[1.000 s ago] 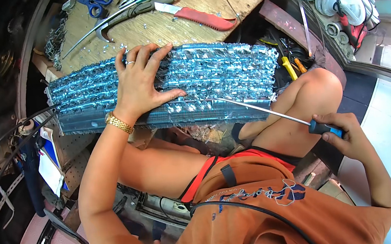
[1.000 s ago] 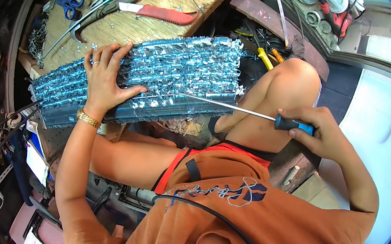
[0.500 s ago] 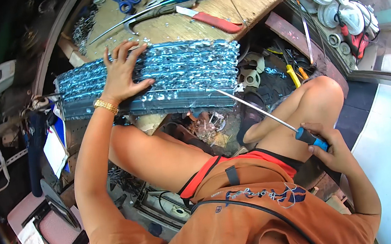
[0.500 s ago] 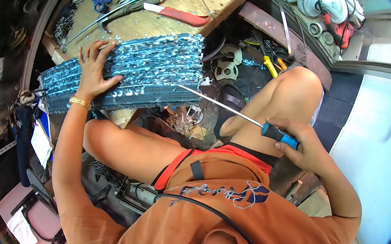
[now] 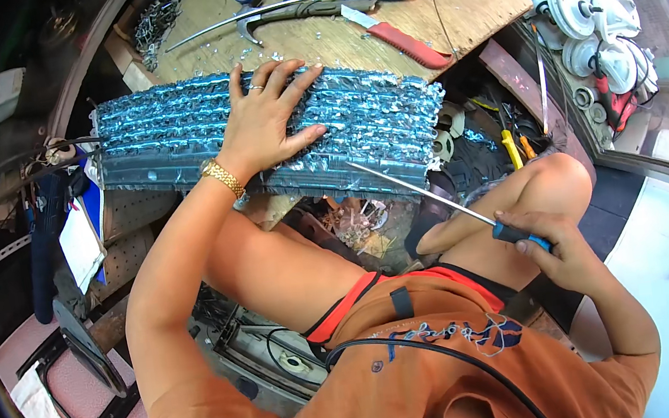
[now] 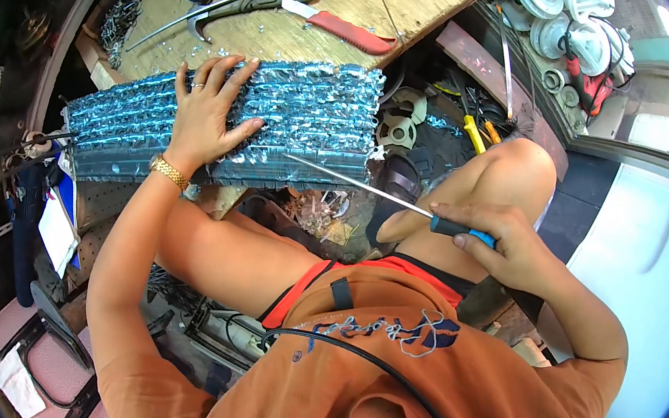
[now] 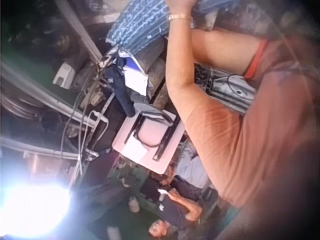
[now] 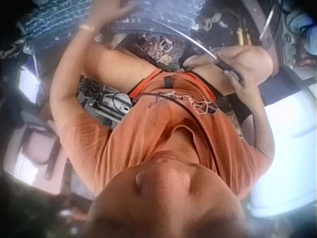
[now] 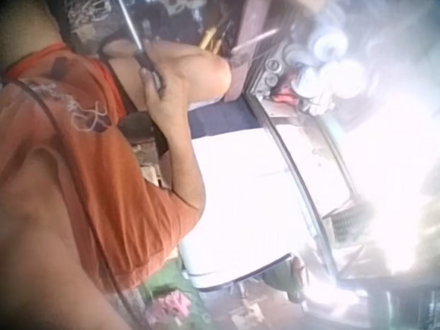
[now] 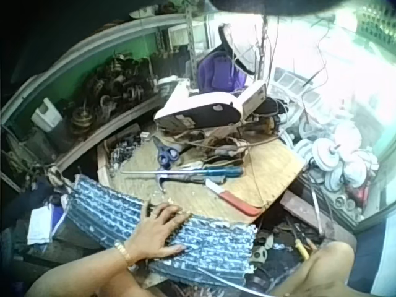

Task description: The person straightens the fins of an air conditioner evaporator coil using a flathead screwdriver by running the tip between the rows of blue aluminum fins.

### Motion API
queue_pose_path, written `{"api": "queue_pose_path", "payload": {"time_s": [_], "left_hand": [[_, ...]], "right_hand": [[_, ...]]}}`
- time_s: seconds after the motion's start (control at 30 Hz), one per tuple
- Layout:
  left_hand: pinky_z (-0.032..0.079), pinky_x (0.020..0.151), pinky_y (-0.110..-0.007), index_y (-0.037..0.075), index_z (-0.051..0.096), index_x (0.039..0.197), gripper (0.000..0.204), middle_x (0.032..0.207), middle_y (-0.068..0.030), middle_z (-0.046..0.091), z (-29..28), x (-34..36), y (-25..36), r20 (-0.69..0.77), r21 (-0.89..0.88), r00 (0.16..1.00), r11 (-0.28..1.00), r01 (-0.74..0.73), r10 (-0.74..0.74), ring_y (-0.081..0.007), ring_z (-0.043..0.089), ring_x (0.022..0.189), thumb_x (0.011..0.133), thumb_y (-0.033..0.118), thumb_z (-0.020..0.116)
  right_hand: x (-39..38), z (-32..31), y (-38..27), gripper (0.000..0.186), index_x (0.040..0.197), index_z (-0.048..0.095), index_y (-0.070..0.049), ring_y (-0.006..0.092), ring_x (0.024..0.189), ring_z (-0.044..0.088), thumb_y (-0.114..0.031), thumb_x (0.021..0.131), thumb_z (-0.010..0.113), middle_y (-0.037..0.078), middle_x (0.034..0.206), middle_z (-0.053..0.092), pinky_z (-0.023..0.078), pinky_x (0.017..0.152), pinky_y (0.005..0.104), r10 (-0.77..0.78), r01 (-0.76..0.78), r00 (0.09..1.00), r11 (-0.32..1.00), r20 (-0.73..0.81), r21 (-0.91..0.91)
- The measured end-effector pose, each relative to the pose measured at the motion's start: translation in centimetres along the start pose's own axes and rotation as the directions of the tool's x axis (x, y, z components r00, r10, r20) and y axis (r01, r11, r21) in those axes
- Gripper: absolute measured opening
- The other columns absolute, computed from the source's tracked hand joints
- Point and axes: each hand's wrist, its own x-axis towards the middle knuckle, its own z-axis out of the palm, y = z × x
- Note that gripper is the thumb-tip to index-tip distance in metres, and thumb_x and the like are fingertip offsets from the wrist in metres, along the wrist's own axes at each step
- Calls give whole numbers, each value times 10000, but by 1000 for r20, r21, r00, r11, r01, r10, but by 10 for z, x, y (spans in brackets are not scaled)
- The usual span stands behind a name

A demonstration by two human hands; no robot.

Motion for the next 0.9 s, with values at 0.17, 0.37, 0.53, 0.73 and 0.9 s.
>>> {"api": "queue_pose_path", "payload": {"time_s": [0.17, 0.37, 0.53, 0.73, 0.9], "left_hand": [[180, 1229, -729, 280, 494, 1613, 833, 1527, -58, 541, 3, 1, 5, 8, -39, 1000, 999, 22, -22, -328, 470, 1450, 908, 691, 660], [197, 1215, -751, 283, 490, 1612, 836, 1528, -52, 544, 5, 6, 10, -2, -52, 1000, 998, 23, -23, -312, 468, 1454, 897, 668, 685], [185, 1225, -746, 285, 476, 1621, 840, 1536, -52, 535, 2, 3, 3, 5, -11, 1000, 1000, 13, -13, -314, 460, 1463, 903, 675, 674], [121, 1251, -698, 286, 463, 1641, 864, 1563, -64, 513, -1, 6, -2, 32, -11, 999, 1000, 12, -12, -318, 449, 1474, 898, 676, 667], [129, 1250, -702, 295, 463, 1641, 868, 1559, -66, 517, 1, 3, 0, 44, -25, 999, 999, 34, -33, -320, 450, 1472, 891, 677, 674]], "right_hand": [[20, -19, -12, 415, 1398, 692, 12, 308, 1196, 742, 2, 984, 673, 185, 1349, 750, 546, 1057, 394, 13, -13, 999, 1000, 49, -4], [26, -21, -49, 436, 1407, 677, 33, 293, 1194, 738, 26, 971, 668, 178, 1342, 754, 555, 1043, 370, 161, -162, 984, 987, 75, 9], [21, -4, -27, 488, 1460, 653, -22, 223, 1171, 733, 41, 975, 667, 180, 1225, 774, 559, 994, 367, 40, -33, 997, 994, 69, -104], [-11, -7, 5, 453, 1412, 690, -10, 309, 1148, 759, 29, 961, 684, 204, 1277, 772, 559, 1012, 389, -50, 56, 993, 997, -108, 53], [-11, -13, 5, 455, 1407, 694, 5, 275, 1167, 756, 46, 954, 676, 194, 1310, 767, 556, 1024, 376, 24, -20, 999, 996, -44, 83]]}}
